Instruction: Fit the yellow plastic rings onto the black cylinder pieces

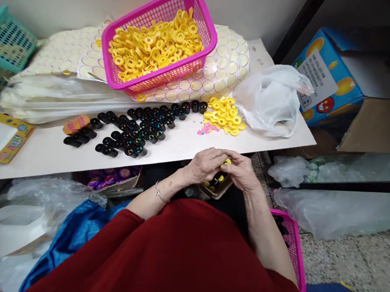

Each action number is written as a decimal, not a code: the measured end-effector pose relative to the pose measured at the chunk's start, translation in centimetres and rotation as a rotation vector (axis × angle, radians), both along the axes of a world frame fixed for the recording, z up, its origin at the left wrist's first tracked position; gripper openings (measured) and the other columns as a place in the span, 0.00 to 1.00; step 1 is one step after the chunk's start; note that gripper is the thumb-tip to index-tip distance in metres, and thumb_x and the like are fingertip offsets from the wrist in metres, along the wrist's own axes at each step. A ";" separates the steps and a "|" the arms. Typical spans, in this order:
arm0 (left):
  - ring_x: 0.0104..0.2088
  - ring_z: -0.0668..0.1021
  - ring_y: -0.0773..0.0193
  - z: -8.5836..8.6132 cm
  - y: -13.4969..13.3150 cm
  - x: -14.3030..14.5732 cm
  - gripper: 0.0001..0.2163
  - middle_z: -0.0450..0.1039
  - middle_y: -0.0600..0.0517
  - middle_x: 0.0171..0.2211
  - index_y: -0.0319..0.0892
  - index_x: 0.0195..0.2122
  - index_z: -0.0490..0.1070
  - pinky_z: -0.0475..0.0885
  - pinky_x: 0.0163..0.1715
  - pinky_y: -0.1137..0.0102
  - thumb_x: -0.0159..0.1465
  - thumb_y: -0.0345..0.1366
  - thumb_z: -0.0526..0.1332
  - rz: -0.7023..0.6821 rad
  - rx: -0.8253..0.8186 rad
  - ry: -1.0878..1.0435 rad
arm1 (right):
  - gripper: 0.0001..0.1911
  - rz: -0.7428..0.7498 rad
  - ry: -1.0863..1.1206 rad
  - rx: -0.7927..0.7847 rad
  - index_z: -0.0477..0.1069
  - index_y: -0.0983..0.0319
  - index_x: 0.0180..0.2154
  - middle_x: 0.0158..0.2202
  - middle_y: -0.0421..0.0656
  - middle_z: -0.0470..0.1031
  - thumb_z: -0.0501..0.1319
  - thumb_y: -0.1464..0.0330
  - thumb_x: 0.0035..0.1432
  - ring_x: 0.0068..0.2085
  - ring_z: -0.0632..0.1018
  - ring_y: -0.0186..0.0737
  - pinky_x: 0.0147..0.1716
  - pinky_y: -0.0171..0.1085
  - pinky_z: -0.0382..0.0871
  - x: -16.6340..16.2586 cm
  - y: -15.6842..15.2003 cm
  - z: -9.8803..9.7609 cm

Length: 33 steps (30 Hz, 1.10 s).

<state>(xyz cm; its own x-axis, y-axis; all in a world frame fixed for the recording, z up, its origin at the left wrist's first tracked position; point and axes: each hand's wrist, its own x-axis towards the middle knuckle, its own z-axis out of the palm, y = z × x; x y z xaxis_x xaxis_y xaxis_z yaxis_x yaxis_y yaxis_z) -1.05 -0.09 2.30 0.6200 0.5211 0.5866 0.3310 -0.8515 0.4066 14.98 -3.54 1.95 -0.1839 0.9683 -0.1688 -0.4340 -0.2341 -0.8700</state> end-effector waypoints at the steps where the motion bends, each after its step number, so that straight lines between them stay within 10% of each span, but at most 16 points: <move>1: 0.36 0.75 0.63 -0.1 -0.3 0.2 0.11 0.74 0.42 0.41 0.38 0.39 0.70 0.71 0.36 0.67 0.67 0.36 0.50 0.006 0.036 0.009 | 0.24 -0.017 -0.025 0.006 0.78 0.59 0.38 0.39 0.41 0.79 0.75 0.67 0.34 0.42 0.77 0.39 0.46 0.40 0.71 0.1 -0.1 0.2; 12: 0.37 0.75 0.63 -2.6 -2.2 0.9 0.07 0.74 0.45 0.38 0.39 0.39 0.70 0.73 0.38 0.66 0.62 0.33 0.56 -0.034 -0.159 -0.113 | 0.22 -0.185 -0.050 -0.085 0.77 0.59 0.37 0.35 0.41 0.79 0.73 0.64 0.35 0.35 0.77 0.38 0.40 0.40 0.71 -1.0 -2.5 -2.3; 16: 0.43 0.74 0.61 -3.6 -1.5 -1.6 0.13 0.72 0.43 0.43 0.39 0.44 0.70 0.73 0.41 0.66 0.58 0.29 0.56 -0.073 -0.224 -0.048 | 0.29 0.032 -0.331 -0.082 0.72 0.60 0.46 0.43 0.44 0.76 0.70 0.66 0.37 0.42 0.76 0.42 0.43 0.42 0.70 -1.0 -2.6 -4.9; 24: 0.46 0.68 0.49 -0.6 5.6 -6.0 0.06 0.70 0.39 0.45 0.39 0.35 0.71 0.67 0.44 0.55 0.59 0.33 0.57 0.936 -0.148 0.199 | 0.16 0.119 -1.367 0.124 0.72 0.66 0.42 0.41 0.54 0.73 0.61 0.72 0.48 0.43 0.75 0.49 0.43 0.44 0.67 -1.1 0.7 -6.0; 33: 0.50 0.66 0.43 0.4 9.5 -5.1 0.10 0.69 0.36 0.46 0.36 0.36 0.71 0.63 0.46 0.53 0.61 0.39 0.58 1.104 -0.253 0.372 | 0.11 -0.272 -1.034 0.281 0.71 0.59 0.26 0.22 0.40 0.71 0.58 0.60 0.54 0.26 0.71 0.39 0.30 0.38 0.65 1.2 2.0 -2.1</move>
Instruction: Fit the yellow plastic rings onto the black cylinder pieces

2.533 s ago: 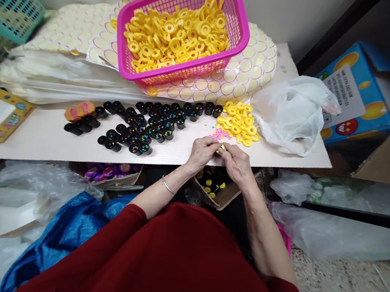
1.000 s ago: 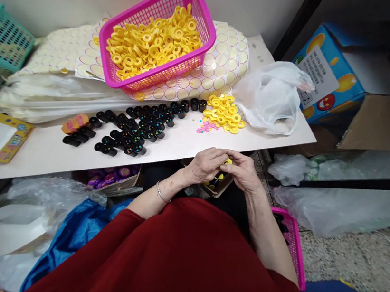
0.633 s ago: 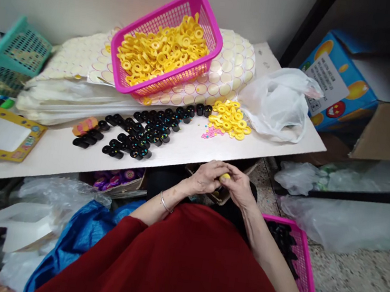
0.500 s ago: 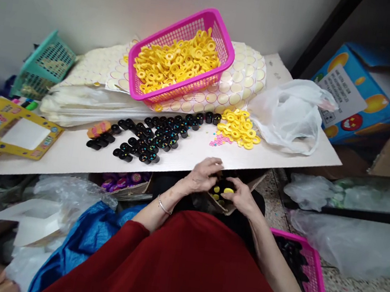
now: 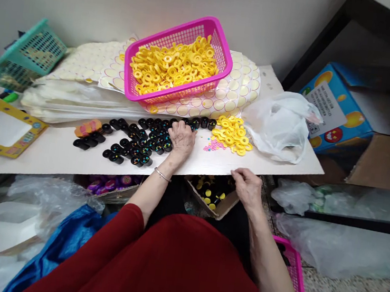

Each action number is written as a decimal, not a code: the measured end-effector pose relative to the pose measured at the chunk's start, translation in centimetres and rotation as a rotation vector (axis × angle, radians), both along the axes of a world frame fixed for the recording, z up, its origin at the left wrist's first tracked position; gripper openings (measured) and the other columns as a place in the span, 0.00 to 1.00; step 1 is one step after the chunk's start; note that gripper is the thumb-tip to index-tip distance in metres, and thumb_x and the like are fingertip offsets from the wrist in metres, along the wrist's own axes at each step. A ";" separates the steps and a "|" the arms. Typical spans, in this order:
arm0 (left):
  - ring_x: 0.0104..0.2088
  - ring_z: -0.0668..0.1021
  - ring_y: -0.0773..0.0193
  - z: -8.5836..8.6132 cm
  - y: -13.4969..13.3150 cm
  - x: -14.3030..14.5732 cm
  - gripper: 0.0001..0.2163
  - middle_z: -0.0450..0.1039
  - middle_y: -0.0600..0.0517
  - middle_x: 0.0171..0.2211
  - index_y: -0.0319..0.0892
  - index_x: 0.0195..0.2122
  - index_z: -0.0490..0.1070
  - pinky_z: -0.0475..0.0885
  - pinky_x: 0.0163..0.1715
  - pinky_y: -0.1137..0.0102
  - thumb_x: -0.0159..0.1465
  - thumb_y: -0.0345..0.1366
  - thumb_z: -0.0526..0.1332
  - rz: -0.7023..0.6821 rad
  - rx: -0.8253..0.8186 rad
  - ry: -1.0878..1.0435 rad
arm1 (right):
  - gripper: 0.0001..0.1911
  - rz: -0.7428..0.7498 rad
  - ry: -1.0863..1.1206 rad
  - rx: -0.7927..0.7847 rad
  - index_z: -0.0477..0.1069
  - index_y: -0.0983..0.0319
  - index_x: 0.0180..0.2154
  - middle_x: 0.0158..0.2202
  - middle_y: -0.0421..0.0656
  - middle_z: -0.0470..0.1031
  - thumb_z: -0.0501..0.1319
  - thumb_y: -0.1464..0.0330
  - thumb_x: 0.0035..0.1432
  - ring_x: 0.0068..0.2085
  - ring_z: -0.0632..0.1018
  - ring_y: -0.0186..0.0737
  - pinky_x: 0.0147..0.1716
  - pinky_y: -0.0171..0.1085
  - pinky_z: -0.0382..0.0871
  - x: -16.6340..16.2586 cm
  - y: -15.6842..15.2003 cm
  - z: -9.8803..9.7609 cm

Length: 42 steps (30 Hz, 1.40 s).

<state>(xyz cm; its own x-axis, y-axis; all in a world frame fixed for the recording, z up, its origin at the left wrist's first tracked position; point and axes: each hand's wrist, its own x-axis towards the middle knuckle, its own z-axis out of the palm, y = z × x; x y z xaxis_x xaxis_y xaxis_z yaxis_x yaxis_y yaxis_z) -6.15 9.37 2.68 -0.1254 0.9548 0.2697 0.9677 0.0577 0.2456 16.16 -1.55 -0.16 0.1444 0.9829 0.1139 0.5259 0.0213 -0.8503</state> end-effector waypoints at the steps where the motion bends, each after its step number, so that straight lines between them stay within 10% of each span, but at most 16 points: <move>1: 0.50 0.65 0.43 0.0 0.1 0.1 0.11 0.69 0.36 0.46 0.36 0.36 0.72 0.62 0.46 0.52 0.61 0.40 0.58 0.022 -0.007 -0.001 | 0.10 -0.056 -0.049 0.073 0.71 0.59 0.27 0.25 0.41 0.72 0.58 0.61 0.54 0.29 0.72 0.40 0.32 0.39 0.66 0.1 0.7 0.4; 20: 0.54 0.64 0.42 -0.6 1.1 0.1 0.07 0.68 0.37 0.51 0.39 0.33 0.70 0.62 0.48 0.50 0.59 0.38 0.59 0.020 0.136 -0.172 | 0.11 0.200 -0.667 0.132 0.72 0.62 0.30 0.33 0.48 0.68 0.52 0.70 0.60 0.35 0.67 0.43 0.28 0.38 0.53 -5.9 7.6 -0.2; 27: 0.51 0.65 0.45 -0.4 -0.9 -0.4 0.07 0.69 0.41 0.52 0.40 0.31 0.70 0.63 0.49 0.53 0.54 0.36 0.63 -0.103 0.226 -0.212 | 0.10 0.250 -0.637 0.105 0.70 0.62 0.30 0.33 0.48 0.68 0.51 0.75 0.58 0.36 0.67 0.43 0.32 0.38 0.58 -5.1 6.9 -0.4; 36: 0.35 0.73 0.62 -3.8 -5.2 1.5 0.11 0.75 0.50 0.33 0.41 0.36 0.73 0.70 0.38 0.66 0.51 0.34 0.62 -0.419 0.019 -0.597 | 0.05 0.207 -0.038 0.269 0.65 0.59 0.29 0.29 0.40 0.68 0.55 0.68 0.57 0.33 0.69 0.38 0.36 0.38 0.65 -5.5 4.8 1.9; 42: 0.35 0.73 0.62 -4.7 -5.5 2.1 0.14 0.75 0.51 0.32 0.40 0.37 0.74 0.71 0.39 0.66 0.47 0.32 0.65 -0.451 0.038 -0.699 | 0.06 0.342 -0.210 0.234 0.67 0.59 0.27 0.29 0.42 0.68 0.55 0.70 0.56 0.34 0.70 0.40 0.35 0.38 0.65 -6.0 5.1 2.5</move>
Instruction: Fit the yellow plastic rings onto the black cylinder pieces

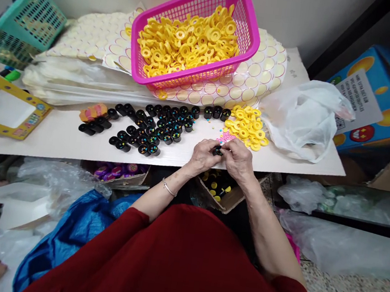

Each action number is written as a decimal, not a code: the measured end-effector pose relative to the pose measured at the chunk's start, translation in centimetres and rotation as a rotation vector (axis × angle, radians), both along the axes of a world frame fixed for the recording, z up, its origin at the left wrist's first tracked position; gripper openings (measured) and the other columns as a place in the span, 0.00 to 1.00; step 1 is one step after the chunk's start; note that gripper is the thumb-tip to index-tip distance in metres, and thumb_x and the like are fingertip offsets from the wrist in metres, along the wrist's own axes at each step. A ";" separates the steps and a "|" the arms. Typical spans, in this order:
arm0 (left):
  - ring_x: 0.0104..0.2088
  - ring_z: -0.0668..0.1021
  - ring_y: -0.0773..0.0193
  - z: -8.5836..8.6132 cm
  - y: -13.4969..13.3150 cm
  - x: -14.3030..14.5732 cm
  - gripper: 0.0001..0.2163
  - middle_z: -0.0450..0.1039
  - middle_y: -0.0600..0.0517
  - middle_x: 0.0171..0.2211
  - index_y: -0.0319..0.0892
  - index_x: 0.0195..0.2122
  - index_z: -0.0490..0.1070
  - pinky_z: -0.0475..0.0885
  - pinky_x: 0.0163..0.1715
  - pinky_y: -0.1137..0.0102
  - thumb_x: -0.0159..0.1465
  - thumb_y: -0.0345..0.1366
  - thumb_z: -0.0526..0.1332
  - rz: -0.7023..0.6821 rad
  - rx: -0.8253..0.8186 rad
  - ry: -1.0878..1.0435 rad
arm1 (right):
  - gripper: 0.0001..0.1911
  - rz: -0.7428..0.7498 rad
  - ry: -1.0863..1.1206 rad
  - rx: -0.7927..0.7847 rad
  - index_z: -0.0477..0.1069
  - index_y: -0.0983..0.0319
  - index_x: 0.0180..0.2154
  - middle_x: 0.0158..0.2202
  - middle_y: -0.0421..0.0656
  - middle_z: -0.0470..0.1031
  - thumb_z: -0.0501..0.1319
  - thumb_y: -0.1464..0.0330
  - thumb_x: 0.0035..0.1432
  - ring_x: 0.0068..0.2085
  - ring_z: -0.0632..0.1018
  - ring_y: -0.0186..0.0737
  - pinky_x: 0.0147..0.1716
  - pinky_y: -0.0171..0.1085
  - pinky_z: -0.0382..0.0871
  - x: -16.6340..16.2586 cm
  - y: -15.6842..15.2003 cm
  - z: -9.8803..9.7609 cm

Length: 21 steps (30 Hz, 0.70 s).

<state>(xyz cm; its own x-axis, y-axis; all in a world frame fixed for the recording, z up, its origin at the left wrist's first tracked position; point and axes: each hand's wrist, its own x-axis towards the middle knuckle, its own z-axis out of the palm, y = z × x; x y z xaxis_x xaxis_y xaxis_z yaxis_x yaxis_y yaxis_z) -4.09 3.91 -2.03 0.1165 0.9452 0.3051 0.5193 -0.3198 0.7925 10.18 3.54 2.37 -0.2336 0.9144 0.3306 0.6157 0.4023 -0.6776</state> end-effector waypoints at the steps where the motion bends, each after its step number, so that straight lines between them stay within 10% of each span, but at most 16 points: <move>1: 0.34 0.73 0.62 0.0 0.0 0.0 0.14 0.75 0.51 0.31 0.40 0.36 0.74 0.71 0.39 0.66 0.47 0.31 0.65 -0.005 0.010 -0.002 | 0.06 0.005 -0.051 0.006 0.68 0.60 0.27 0.29 0.43 0.68 0.55 0.71 0.56 0.35 0.70 0.41 0.35 0.38 0.65 -0.1 0.0 -0.1; 13: 0.32 0.73 0.64 -0.3 0.0 -0.4 0.13 0.75 0.53 0.28 0.40 0.35 0.75 0.70 0.36 0.67 0.46 0.29 0.64 -0.012 0.034 -0.059 | 0.13 0.091 -0.362 0.036 0.73 0.63 0.29 0.30 0.46 0.68 0.51 0.72 0.58 0.34 0.67 0.41 0.34 0.38 0.61 -0.4 0.3 0.3; 21: 0.32 0.74 0.64 -0.9 0.0 -0.3 0.12 0.76 0.51 0.30 0.40 0.36 0.75 0.70 0.36 0.68 0.48 0.33 0.66 -0.012 0.067 -0.070 | 0.04 0.114 0.240 -0.064 0.74 0.59 0.31 0.27 0.39 0.69 0.60 0.69 0.53 0.30 0.71 0.37 0.32 0.37 0.66 0.9 0.6 -0.7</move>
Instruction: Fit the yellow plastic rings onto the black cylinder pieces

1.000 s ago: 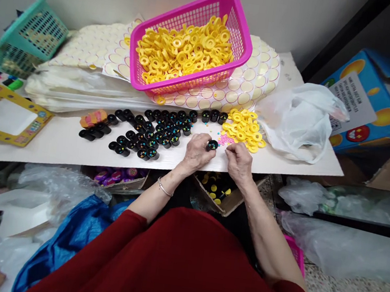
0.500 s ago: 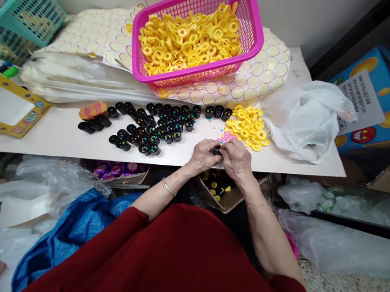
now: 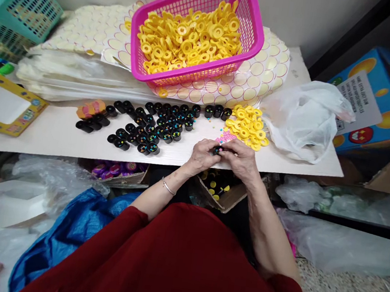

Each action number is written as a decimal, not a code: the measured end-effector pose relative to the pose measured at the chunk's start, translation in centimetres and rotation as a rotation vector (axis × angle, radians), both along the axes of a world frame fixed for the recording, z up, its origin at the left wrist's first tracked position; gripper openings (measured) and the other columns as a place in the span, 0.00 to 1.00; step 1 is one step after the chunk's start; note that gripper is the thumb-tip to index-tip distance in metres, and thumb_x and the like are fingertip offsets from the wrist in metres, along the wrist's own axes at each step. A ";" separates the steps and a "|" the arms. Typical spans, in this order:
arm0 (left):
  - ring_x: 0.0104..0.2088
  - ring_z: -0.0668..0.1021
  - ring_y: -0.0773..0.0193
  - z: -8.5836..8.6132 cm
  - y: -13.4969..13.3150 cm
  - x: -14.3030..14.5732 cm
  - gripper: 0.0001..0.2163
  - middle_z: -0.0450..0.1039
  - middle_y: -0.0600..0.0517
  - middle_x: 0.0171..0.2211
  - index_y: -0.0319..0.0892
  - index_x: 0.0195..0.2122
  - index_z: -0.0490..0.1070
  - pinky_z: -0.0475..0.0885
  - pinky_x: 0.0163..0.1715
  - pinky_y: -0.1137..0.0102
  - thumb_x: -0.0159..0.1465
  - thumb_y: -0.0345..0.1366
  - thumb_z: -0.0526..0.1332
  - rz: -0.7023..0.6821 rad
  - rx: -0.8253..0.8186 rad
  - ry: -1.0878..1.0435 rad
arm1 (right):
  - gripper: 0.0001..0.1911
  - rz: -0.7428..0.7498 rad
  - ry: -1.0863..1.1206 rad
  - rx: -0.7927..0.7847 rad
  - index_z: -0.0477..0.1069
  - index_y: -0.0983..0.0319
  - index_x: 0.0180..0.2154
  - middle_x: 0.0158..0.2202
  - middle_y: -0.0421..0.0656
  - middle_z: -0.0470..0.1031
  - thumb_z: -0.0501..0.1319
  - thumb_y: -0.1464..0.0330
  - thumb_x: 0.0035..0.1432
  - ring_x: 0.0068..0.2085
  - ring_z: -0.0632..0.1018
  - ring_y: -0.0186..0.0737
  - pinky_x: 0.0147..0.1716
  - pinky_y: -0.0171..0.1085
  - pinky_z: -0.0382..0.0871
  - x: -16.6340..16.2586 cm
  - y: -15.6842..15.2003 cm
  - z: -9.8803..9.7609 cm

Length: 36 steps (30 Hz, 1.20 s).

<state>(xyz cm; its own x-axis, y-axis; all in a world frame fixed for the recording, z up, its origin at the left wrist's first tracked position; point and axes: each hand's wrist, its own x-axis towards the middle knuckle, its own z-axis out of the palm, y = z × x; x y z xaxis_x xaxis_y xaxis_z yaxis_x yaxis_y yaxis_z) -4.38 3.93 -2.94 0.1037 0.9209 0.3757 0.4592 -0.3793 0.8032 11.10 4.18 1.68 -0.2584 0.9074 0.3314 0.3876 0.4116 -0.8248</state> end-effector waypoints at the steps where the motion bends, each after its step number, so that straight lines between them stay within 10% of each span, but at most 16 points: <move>1: 0.32 0.75 0.64 0.0 0.0 0.0 0.12 0.76 0.51 0.30 0.40 0.35 0.75 0.70 0.35 0.68 0.48 0.33 0.67 0.000 -0.002 -0.008 | 0.04 -0.054 0.038 -0.010 0.74 0.60 0.31 0.28 0.39 0.70 0.61 0.67 0.52 0.31 0.71 0.37 0.33 0.38 0.67 0.5 0.0 -0.1; 9: 0.32 0.76 0.64 0.4 0.0 0.1 0.14 0.76 0.51 0.30 0.41 0.34 0.76 0.72 0.35 0.69 0.44 0.32 0.69 0.034 -0.082 -0.061 | 0.10 -0.757 -0.318 -0.026 0.71 0.62 0.33 0.35 0.46 0.69 0.61 0.64 0.48 0.36 0.72 0.46 0.38 0.47 0.69 5.1 1.2 -3.0; 25: 0.33 0.76 0.64 0.4 0.5 0.4 0.18 0.76 0.51 0.32 0.39 0.35 0.76 0.73 0.37 0.67 0.40 0.32 0.70 0.021 -0.174 -0.158 | 0.07 -0.589 -0.462 0.021 0.67 0.60 0.31 0.34 0.48 0.71 0.54 0.65 0.56 0.39 0.72 0.47 0.40 0.46 0.67 7.6 2.8 -4.5; 36: 0.31 0.76 0.65 -0.1 0.6 0.4 0.18 0.75 0.53 0.31 0.40 0.35 0.76 0.74 0.35 0.67 0.40 0.32 0.71 0.022 -0.166 -0.175 | 0.10 -0.694 0.436 -0.190 0.71 0.62 0.30 0.21 0.35 0.68 0.63 0.64 0.44 0.21 0.67 0.31 0.22 0.34 0.64 4.8 -1.7 -2.7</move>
<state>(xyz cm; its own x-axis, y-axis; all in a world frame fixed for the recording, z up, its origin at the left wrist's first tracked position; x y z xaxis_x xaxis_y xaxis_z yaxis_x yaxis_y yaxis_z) -4.02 4.52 -3.01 0.0299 0.9728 0.2298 0.3143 -0.2274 0.9217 15.94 2.47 -1.02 0.4948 0.8635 0.0979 0.1325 0.0364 -0.9905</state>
